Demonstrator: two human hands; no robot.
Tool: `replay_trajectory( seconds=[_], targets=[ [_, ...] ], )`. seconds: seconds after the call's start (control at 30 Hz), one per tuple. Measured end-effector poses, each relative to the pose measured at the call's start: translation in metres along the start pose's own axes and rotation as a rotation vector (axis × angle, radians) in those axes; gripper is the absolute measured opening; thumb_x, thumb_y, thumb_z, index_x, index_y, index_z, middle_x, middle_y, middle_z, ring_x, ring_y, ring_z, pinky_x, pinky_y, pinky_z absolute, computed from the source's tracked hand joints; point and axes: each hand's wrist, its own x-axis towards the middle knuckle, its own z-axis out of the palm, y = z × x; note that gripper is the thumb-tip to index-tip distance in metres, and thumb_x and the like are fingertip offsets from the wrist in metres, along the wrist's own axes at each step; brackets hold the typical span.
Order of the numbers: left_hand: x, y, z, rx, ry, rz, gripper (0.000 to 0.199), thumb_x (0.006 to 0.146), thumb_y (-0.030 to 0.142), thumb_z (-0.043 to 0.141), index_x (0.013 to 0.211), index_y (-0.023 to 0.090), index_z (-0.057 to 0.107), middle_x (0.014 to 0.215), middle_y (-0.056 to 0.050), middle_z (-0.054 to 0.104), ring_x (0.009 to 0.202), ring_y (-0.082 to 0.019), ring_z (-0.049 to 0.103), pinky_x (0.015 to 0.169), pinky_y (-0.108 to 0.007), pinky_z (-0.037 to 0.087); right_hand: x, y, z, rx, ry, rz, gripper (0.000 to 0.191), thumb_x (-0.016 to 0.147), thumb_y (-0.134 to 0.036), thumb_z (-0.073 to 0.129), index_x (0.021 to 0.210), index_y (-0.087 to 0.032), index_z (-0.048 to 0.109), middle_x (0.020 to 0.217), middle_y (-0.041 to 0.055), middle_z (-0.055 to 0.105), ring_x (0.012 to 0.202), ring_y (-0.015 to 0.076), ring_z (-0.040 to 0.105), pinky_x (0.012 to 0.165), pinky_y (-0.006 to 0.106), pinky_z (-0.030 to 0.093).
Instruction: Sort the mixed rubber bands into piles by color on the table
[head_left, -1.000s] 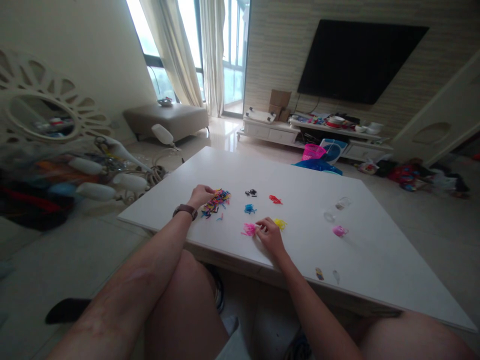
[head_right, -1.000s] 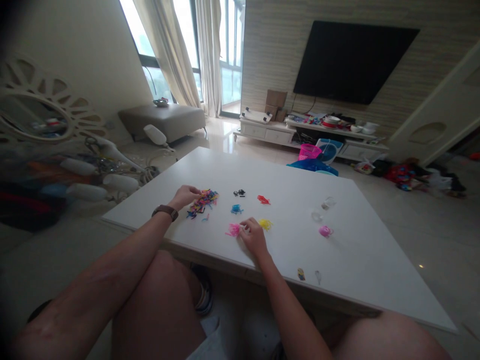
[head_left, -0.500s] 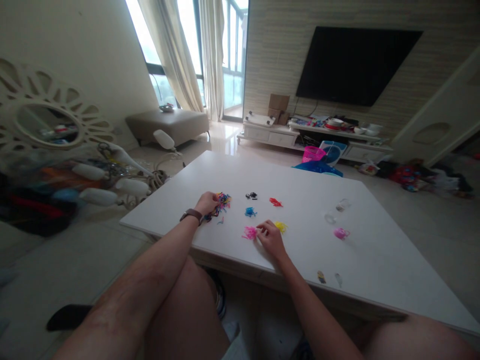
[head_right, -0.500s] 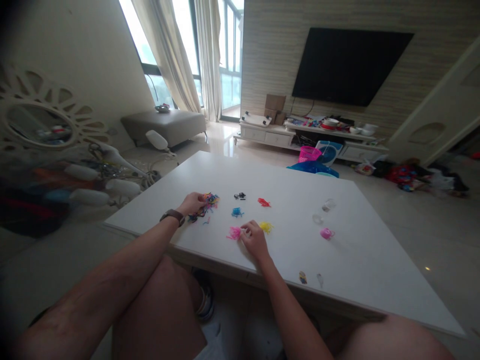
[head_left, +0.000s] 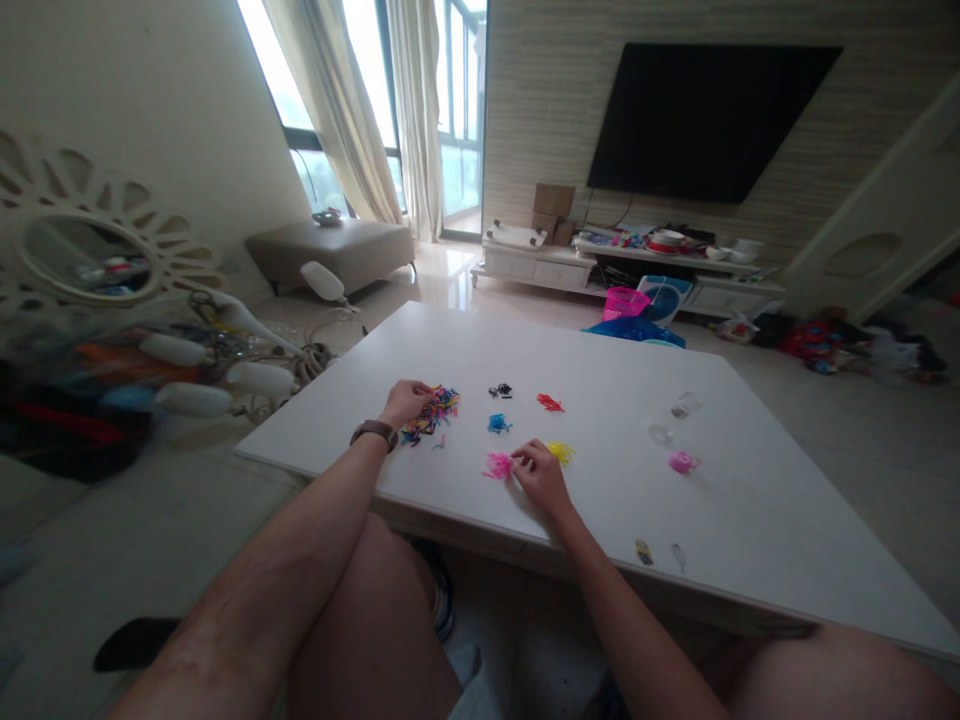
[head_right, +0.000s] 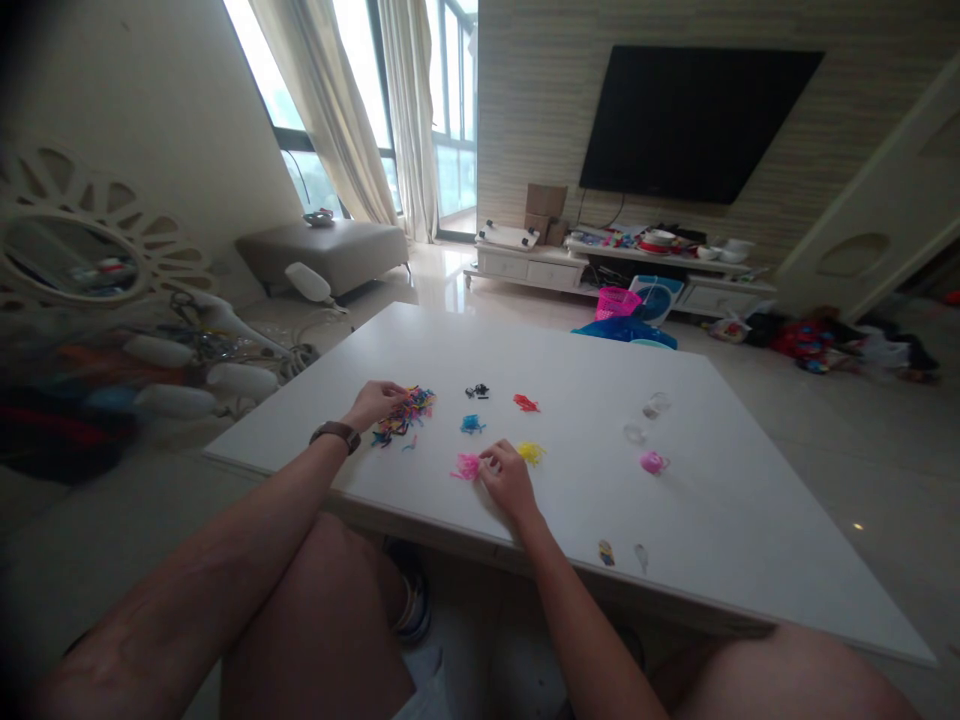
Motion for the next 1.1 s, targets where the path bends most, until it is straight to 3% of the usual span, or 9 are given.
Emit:
replay_trajectory(
  seconds=[0.43,0.63,0.83,1.1],
  targets=[
    [-0.005,0.002,-0.002,-0.249,-0.031,-0.017,0.049,0.046,0.038,0.087,0.084,0.012,0.071,0.077,-0.008,0.072,0.069,-0.018,0.065,0.058,-0.025,0.048,-0.001,0.002,0.001,-0.001,-0.007,0.002,0.008,0.083,-0.018,0.060,0.079,-0.019,0.067,0.081,0.0016,0.058,0.065,0.0126,0.054,0.065,0.026,0.045],
    [-0.010,0.007,-0.002,-0.397,-0.146,-0.039,0.058,0.049,0.049,0.087,0.088,0.010,0.069,0.077,-0.010,0.073,0.071,-0.019,0.069,0.064,-0.027,0.053,-0.001,0.001,0.001,-0.008,-0.004,0.001,0.009,0.083,-0.018,0.060,0.078,-0.019,0.067,0.082,0.0015,0.059,0.065,0.0122,0.054,0.065,0.026,0.045],
    [-0.013,0.015,0.000,-0.566,-0.266,-0.057,0.048,0.056,0.045,0.088,0.082,0.012,0.066,0.083,-0.011,0.074,0.079,-0.020,0.071,0.075,-0.030,0.057,-0.001,-0.001,0.000,-0.008,-0.003,0.002,0.008,0.083,-0.017,0.060,0.080,-0.019,0.068,0.082,0.0017,0.059,0.065,0.0128,0.055,0.065,0.026,0.045],
    [-0.022,0.038,0.009,-0.551,-0.555,0.075,0.046,0.060,0.045,0.087,0.082,0.013,0.061,0.087,-0.013,0.075,0.088,-0.022,0.072,0.082,-0.034,0.057,0.003,-0.006,-0.005,0.004,0.100,-0.033,0.010,0.084,-0.017,0.058,0.085,-0.020,0.068,0.081,0.0028,0.062,0.072,0.0164,0.057,0.069,0.030,0.047]
  ],
)
